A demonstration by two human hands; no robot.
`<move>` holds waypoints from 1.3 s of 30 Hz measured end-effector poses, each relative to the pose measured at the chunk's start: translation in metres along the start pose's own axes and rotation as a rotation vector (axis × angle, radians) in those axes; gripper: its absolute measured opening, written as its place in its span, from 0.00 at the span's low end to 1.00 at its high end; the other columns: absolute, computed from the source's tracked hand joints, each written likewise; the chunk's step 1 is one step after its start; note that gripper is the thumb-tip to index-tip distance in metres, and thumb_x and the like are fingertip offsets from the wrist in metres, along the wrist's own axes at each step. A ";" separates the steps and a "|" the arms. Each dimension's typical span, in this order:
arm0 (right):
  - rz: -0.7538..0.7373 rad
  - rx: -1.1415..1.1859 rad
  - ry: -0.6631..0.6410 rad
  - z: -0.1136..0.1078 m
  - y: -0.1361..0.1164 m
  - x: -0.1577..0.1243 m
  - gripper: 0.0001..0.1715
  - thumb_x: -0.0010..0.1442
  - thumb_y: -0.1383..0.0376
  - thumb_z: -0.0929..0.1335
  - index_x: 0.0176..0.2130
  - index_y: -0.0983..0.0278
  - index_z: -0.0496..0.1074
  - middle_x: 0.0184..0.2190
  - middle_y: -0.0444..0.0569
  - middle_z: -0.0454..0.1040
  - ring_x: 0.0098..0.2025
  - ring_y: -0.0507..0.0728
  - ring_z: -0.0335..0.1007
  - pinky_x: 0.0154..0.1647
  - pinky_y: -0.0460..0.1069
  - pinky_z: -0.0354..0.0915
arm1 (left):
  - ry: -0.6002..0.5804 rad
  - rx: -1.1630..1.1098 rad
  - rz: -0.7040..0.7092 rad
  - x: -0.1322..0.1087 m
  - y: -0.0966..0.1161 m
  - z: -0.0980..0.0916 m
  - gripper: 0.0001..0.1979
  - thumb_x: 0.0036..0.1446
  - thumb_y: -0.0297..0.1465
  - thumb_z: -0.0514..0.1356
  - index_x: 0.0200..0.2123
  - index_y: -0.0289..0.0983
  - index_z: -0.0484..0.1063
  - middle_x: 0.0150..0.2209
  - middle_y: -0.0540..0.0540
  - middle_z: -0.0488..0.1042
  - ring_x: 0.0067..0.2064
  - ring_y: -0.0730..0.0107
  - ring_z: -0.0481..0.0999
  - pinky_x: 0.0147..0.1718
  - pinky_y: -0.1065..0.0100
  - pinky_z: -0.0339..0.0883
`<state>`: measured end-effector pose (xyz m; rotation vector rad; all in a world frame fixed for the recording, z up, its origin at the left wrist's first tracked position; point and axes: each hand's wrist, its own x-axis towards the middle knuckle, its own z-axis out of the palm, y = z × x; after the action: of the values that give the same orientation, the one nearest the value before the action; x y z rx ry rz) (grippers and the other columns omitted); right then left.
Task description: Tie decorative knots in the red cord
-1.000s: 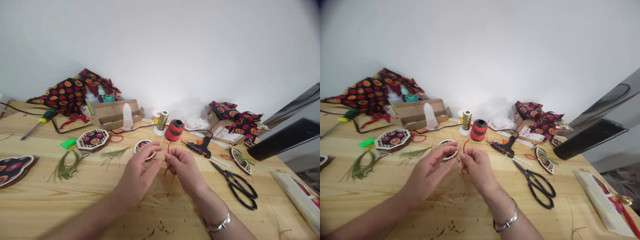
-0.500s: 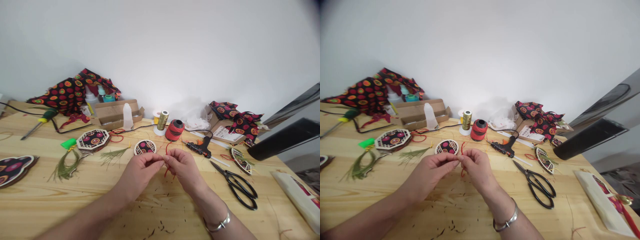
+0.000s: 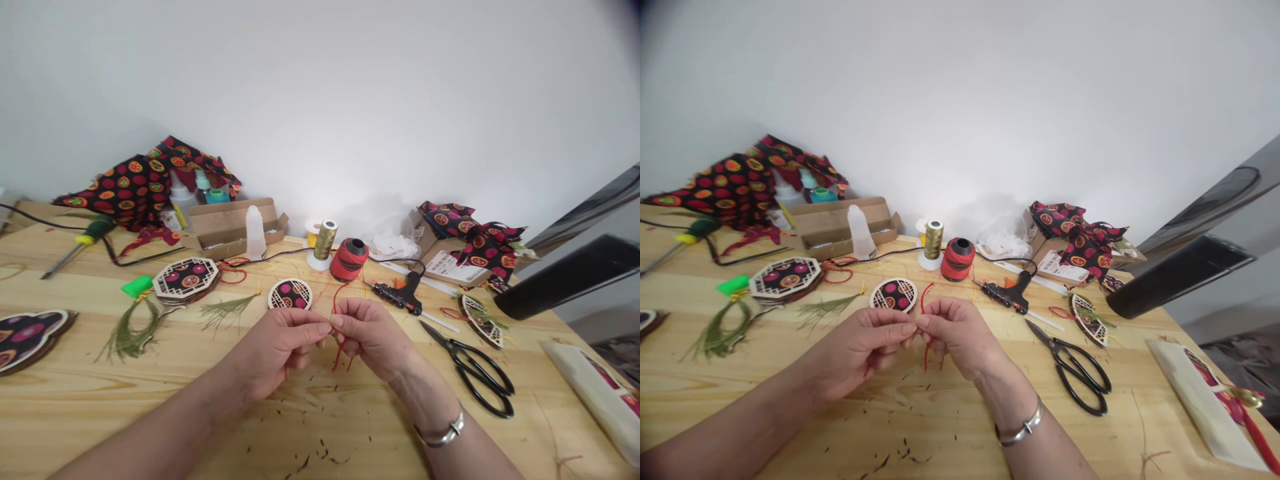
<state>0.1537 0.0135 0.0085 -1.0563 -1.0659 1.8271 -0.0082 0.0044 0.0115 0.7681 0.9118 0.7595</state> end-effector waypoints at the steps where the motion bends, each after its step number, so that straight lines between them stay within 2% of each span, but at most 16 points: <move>1: -0.002 0.001 -0.011 -0.001 0.001 0.000 0.14 0.46 0.61 0.73 0.24 0.66 0.65 0.16 0.39 0.66 0.14 0.44 0.55 0.13 0.40 0.48 | -0.015 -0.034 -0.021 0.000 0.000 0.000 0.07 0.43 0.32 0.66 0.25 0.32 0.74 0.18 0.55 0.61 0.17 0.86 0.48 0.16 0.75 0.36; 7: 0.002 0.019 -0.012 0.001 -0.001 -0.001 0.14 0.45 0.62 0.73 0.25 0.66 0.66 0.16 0.39 0.67 0.15 0.44 0.56 0.13 0.40 0.50 | -0.022 -0.078 -0.063 0.001 0.000 0.000 0.07 0.42 0.30 0.66 0.25 0.32 0.74 0.17 0.57 0.58 0.17 0.86 0.46 0.15 0.76 0.34; 12: -0.004 -0.020 0.017 0.004 -0.003 -0.001 0.15 0.43 0.61 0.74 0.25 0.66 0.67 0.16 0.40 0.66 0.16 0.45 0.57 0.15 0.40 0.51 | 0.015 -0.064 -0.044 0.002 -0.001 -0.001 0.06 0.41 0.29 0.66 0.25 0.33 0.74 0.18 0.56 0.61 0.16 0.87 0.48 0.14 0.76 0.35; 18: -0.072 -0.135 0.025 0.008 -0.006 -0.002 0.16 0.49 0.57 0.70 0.23 0.66 0.65 0.16 0.38 0.62 0.15 0.44 0.50 0.15 0.42 0.45 | 0.063 0.001 0.019 0.002 -0.002 -0.001 0.05 0.43 0.30 0.65 0.24 0.34 0.74 0.18 0.56 0.61 0.16 0.87 0.49 0.14 0.77 0.38; 22: -0.150 -0.324 0.056 0.005 -0.007 -0.001 0.18 0.56 0.55 0.65 0.24 0.66 0.68 0.19 0.42 0.63 0.19 0.46 0.50 0.18 0.44 0.46 | 0.122 -0.012 0.078 0.004 -0.002 -0.002 0.07 0.43 0.32 0.65 0.24 0.34 0.74 0.20 0.54 0.64 0.17 0.86 0.50 0.14 0.78 0.42; 27: -0.286 -0.673 0.114 -0.001 -0.005 0.000 0.19 0.58 0.57 0.62 0.22 0.64 0.68 0.19 0.42 0.61 0.23 0.50 0.53 0.24 0.45 0.51 | 0.178 0.039 0.109 0.005 -0.001 -0.003 0.08 0.43 0.34 0.65 0.26 0.34 0.75 0.21 0.53 0.67 0.17 0.85 0.50 0.13 0.78 0.42; 34: -0.295 -0.859 0.271 0.001 -0.007 -0.004 0.17 0.57 0.58 0.63 0.21 0.64 0.65 0.17 0.40 0.58 0.20 0.49 0.50 0.21 0.45 0.48 | 0.203 0.074 0.130 0.007 -0.001 -0.004 0.09 0.44 0.35 0.64 0.26 0.34 0.74 0.20 0.53 0.67 0.15 0.85 0.50 0.13 0.76 0.41; 39: -0.488 -1.070 0.390 0.008 0.000 -0.009 0.14 0.59 0.59 0.62 0.26 0.63 0.67 0.19 0.43 0.65 0.22 0.51 0.56 0.23 0.46 0.52 | 0.216 0.053 0.147 0.007 -0.003 -0.006 0.10 0.45 0.36 0.63 0.27 0.35 0.74 0.22 0.53 0.70 0.15 0.86 0.49 0.12 0.76 0.40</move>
<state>0.1493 0.0030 0.0133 -1.4618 -1.8828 0.5485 -0.0098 0.0099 0.0044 0.8172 1.0812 0.9643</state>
